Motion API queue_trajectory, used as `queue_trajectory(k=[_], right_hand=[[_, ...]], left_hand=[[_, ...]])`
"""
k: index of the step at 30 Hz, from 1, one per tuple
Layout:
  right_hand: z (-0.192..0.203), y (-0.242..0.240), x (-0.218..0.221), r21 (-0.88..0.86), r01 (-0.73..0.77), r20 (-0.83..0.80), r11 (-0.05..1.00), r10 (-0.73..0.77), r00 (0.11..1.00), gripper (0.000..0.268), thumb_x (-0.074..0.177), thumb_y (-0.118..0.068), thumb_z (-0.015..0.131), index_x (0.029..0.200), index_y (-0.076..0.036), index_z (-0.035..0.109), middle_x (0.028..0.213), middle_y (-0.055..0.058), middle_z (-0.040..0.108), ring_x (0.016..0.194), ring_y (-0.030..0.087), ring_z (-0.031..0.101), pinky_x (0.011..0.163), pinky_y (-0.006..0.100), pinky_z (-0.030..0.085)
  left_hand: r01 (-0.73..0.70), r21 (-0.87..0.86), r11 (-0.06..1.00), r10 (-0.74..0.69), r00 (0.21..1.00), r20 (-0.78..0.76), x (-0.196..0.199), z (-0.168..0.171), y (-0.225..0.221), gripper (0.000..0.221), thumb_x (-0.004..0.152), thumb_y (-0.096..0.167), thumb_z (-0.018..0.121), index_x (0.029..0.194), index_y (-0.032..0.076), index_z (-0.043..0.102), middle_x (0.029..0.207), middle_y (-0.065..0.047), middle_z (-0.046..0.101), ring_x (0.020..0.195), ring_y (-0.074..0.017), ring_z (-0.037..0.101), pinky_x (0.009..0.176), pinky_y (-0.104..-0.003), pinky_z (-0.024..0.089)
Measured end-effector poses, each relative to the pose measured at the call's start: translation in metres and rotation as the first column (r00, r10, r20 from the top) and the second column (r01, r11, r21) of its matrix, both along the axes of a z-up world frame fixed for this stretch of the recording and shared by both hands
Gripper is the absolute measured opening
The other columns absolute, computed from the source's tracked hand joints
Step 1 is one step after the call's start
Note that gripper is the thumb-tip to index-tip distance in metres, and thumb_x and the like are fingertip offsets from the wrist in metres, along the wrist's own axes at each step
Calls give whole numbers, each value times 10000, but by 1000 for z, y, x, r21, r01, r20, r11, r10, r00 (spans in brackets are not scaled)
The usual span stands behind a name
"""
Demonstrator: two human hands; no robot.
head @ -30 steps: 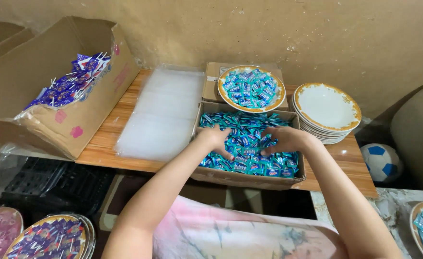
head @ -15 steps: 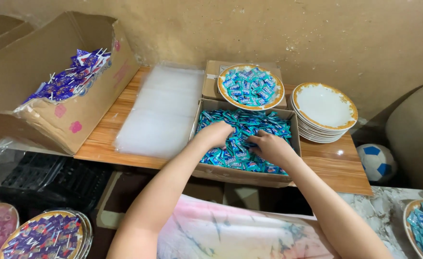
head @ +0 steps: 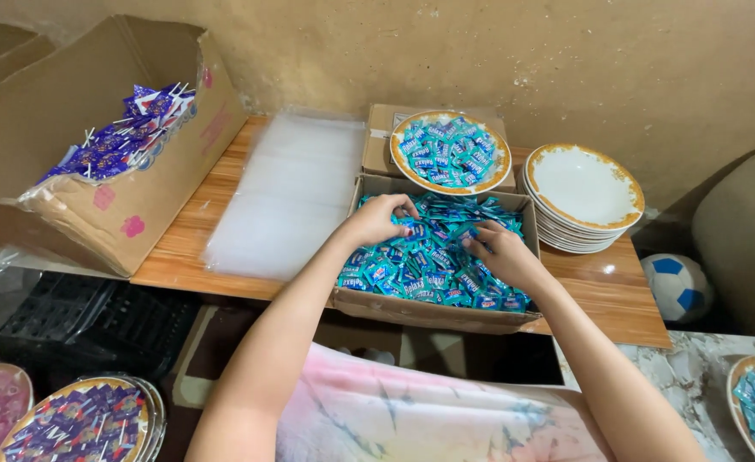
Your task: Arranging small blue packets into a decorative bowl and then placing the bowl into a cardboard box.
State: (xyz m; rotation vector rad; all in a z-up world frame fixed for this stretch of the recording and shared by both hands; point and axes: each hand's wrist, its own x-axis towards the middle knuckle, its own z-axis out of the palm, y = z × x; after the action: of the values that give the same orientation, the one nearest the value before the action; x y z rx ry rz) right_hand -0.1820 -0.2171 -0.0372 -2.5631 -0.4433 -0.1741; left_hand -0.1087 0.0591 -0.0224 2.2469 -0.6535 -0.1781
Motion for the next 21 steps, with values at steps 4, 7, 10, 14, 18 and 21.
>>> queue_trajectory(k=[4,7,10,14,18,21], right_hand=[[-5,-10,2,36,37,18,999,-38,999,305,998,-303,646,891,-21,695,1131,136,693,1046,433,676,879,536,561],[-10,-22,6,33,92,66,995,-94,993,328,995,-339,658,856,-45,695,1054,123,688,1031,395,677,872,515,556],[-5,-25,8,168,128,69,978,-141,988,245,962,-306,722,868,-80,727,927,74,707,937,312,707,833,449,530],[12,-17,0,494,203,-76,845,-191,979,165,935,-259,791,982,-105,754,783,24,731,772,144,680,790,331,530],[28,-6,-5,676,229,-153,700,-170,973,245,889,-190,839,1080,-72,742,842,36,726,802,136,659,829,319,533],[27,-6,-2,684,258,-165,682,-200,966,172,897,-178,814,1040,-103,752,815,2,716,782,89,619,776,270,510]], left_hand=[[-166,-93,982,176,978,111,22,-20,-7,352,715,268,877,1049,290,766,862,8,775,963,-256,733,894,-392,571],[-312,-281,908,368,913,174,26,-19,-11,306,748,288,872,1037,267,773,868,21,787,930,-224,737,846,-349,578],[-311,-402,861,439,854,279,25,-11,-13,217,799,240,842,998,224,756,883,10,786,927,-247,724,847,-374,577],[-220,-347,912,375,791,484,33,-6,-22,150,923,164,742,1067,189,707,996,-18,744,985,-240,725,862,-381,595],[-205,-114,972,227,698,680,55,-12,-39,158,1040,145,583,1169,150,675,1073,-61,699,979,-256,738,823,-374,625],[-227,46,973,97,577,811,89,-38,-56,193,1013,83,556,1129,204,651,1058,4,668,904,-231,748,747,-355,628]])
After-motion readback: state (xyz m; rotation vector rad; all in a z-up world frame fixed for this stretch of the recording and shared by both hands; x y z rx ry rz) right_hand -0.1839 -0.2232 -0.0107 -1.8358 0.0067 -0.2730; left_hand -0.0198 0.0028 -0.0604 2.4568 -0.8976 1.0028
